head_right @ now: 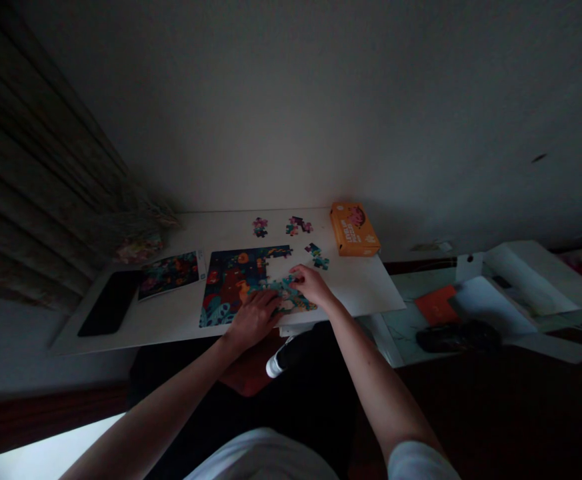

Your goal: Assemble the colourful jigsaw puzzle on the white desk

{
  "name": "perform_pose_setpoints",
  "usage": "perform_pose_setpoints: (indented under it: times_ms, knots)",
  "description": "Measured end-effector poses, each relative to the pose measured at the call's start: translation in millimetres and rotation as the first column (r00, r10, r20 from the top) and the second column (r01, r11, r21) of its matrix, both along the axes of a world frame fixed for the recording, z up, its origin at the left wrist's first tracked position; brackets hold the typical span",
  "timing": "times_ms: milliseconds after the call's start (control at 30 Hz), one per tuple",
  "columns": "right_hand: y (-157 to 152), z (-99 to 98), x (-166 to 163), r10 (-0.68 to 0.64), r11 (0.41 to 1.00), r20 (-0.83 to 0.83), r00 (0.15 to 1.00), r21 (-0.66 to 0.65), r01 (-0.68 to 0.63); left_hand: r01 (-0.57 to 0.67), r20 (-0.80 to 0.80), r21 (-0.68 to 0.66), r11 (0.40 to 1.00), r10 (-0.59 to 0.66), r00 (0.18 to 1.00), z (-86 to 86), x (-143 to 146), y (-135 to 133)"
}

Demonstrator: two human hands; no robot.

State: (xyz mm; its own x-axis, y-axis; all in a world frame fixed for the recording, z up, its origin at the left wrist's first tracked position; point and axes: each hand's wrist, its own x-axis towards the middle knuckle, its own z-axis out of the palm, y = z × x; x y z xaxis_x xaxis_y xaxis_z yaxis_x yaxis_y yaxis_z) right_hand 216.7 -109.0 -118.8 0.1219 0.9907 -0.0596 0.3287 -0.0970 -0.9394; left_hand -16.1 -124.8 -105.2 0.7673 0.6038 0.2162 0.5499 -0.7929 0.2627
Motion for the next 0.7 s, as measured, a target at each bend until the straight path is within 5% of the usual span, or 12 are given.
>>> perform_pose_setpoints:
  times_ms: [200,700]
  knots:
    - [6,2.1,3,0.110,0.992,0.146,0.983,0.042,-0.118,0.012,-0.022,0.035,0.999,-0.011,1.000,4.1,2,-5]
    - [-10,-4.2,1,0.083,0.974,0.371,0.925,0.166,-0.154,-0.019,-0.059,0.081,0.997,0.024,0.998,3.9,7,-15]
